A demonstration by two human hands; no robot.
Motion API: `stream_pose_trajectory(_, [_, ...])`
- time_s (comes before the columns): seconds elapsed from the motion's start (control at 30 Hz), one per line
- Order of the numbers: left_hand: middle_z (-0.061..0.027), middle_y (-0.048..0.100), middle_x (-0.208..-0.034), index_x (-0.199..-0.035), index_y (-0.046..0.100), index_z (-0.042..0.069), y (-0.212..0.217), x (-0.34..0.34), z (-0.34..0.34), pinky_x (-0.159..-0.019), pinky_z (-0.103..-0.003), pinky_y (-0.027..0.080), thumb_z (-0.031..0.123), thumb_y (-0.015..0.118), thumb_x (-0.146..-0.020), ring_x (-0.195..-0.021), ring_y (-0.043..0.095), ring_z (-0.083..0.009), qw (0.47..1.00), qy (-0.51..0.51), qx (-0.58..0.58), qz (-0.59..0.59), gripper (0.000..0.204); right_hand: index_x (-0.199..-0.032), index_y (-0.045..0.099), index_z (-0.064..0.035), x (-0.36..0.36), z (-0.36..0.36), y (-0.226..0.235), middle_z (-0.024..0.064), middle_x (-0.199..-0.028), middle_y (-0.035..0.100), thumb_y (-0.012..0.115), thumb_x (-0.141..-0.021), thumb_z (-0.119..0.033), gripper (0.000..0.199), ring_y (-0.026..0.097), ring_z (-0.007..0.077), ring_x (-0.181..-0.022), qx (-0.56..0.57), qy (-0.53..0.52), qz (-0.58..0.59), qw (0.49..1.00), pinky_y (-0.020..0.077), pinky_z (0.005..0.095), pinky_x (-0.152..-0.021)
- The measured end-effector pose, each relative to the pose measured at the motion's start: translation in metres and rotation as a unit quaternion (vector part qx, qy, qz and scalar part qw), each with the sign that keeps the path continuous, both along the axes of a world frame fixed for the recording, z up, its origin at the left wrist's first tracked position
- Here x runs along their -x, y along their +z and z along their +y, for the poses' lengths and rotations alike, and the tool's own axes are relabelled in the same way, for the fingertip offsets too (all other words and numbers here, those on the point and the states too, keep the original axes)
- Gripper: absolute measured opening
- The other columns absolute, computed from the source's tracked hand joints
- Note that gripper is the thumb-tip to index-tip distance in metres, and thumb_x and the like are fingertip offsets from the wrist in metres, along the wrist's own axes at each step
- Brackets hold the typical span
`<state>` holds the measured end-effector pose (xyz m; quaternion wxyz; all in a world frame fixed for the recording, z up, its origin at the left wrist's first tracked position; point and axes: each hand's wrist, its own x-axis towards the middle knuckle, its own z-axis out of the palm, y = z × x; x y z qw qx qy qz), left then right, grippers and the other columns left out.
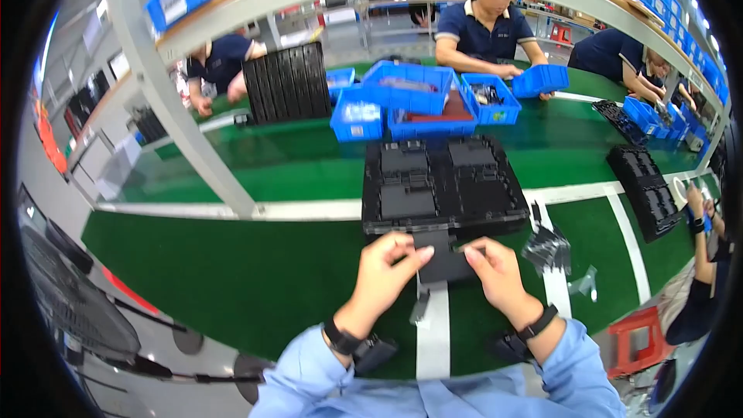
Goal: The recorder assembles small black plastic components at a factory workstation.
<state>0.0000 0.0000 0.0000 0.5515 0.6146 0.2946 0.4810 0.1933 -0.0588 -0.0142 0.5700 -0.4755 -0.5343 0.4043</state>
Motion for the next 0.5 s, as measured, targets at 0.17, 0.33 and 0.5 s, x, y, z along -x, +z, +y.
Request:
stream_pose_trajectory(0.17, [-0.0019,0.067,-0.087,-0.090,0.067,0.000,-0.012,0.015,0.004,-0.078,-0.023,0.046,0.014,0.060,-0.094,-0.082,0.059,-0.0070,0.989,-0.023,0.101,-0.104,0.017,-0.098,0.062,0.0014,0.018,-0.003,-0.009,0.0022,-0.088,0.065,0.056,-0.095,-0.010,0.013,0.057,0.0056,-0.082,0.021,0.010,0.075,0.997,0.0470,0.0227,-0.076])
stream_pose_trajectory(0.33, [-0.0130,0.059,-0.119,-0.125,0.051,0.002,-0.019,0.009,-0.006,-0.094,-0.035,0.046,0.037,0.046,-0.098,-0.109,0.057,-0.0209,0.905,-0.231,0.263,-0.240,0.044,-0.100,0.062,0.0017,0.020,-0.008,-0.010,0.0023,-0.088,0.065,0.055,-0.097,-0.014,0.018,0.057,0.0055,-0.082,0.015,0.095,0.135,0.986,0.0468,0.0226,-0.076])
stream_pose_trajectory(0.5, [-0.0126,0.058,-0.118,-0.126,0.049,0.001,-0.020,0.000,-0.007,-0.097,-0.035,0.043,0.032,0.037,-0.101,-0.109,0.056,-0.0218,0.892,-0.194,0.343,-0.223,0.042,-0.099,0.062,0.0015,0.024,-0.005,-0.011,0.0009,-0.087,0.064,0.056,-0.096,-0.016,0.018,0.055,0.0039,-0.079,-0.002,0.066,0.154,0.986,0.0455,0.0211,-0.072])
